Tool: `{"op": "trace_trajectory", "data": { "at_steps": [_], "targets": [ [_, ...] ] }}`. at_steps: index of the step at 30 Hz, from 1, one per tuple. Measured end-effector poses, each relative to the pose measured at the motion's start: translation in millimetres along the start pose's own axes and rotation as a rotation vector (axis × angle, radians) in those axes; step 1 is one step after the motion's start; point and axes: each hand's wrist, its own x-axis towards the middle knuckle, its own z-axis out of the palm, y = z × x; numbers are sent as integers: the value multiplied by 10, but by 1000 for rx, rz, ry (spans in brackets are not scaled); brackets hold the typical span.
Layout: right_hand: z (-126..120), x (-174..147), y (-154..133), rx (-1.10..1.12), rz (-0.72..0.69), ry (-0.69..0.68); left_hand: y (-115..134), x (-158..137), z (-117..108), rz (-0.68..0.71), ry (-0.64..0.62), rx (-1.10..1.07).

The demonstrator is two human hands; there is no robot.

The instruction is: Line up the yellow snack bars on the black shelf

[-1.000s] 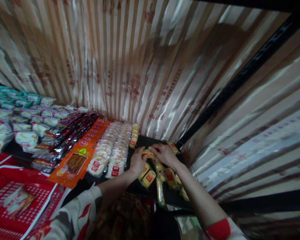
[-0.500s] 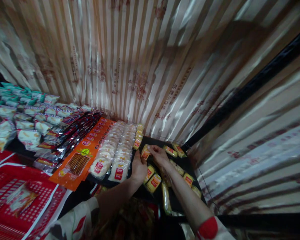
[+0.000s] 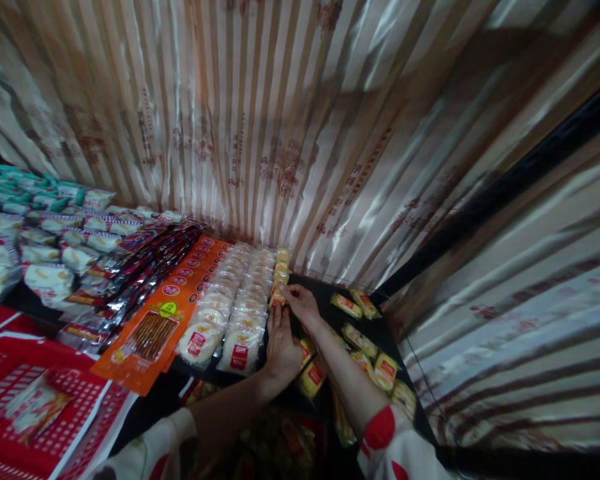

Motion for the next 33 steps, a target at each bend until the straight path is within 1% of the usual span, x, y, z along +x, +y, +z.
{"op": "trace_trajectory", "data": {
  "at_steps": [4,8,11,17,20,22,25,27,30,33],
  "targets": [
    [53,-53,36,47,-35,15,-33,61,-3,-46,-24,11],
    [102,-100,108,88,-86,72,-48,81,7,-46,-56,42],
    [111,-81,169,48,-71,101,-47,86,23,-45,-61,46],
    [118,-48,220,-39,-83,65,-74,93,54,-41,-42,24],
    [91,-109,190,-32,-65,83,-81,63,40,-33,-34,14],
    [34,-196,141,-29,-78,120,-63,2,13,-30,-46,11],
    [-101,-435,48,7,-118,183,-2,-180,-46,-22,-62,6],
    [-197,-691,-5,58,-139,209,46,-359,-92,-31,-68,11],
    [-292,-1207,-35,92,-180,214,101,-666,-165,-29,-61,27],
    [-310,-1758,8,60,-199,169,112,-940,-236,55,-55,42]
  ]
}}
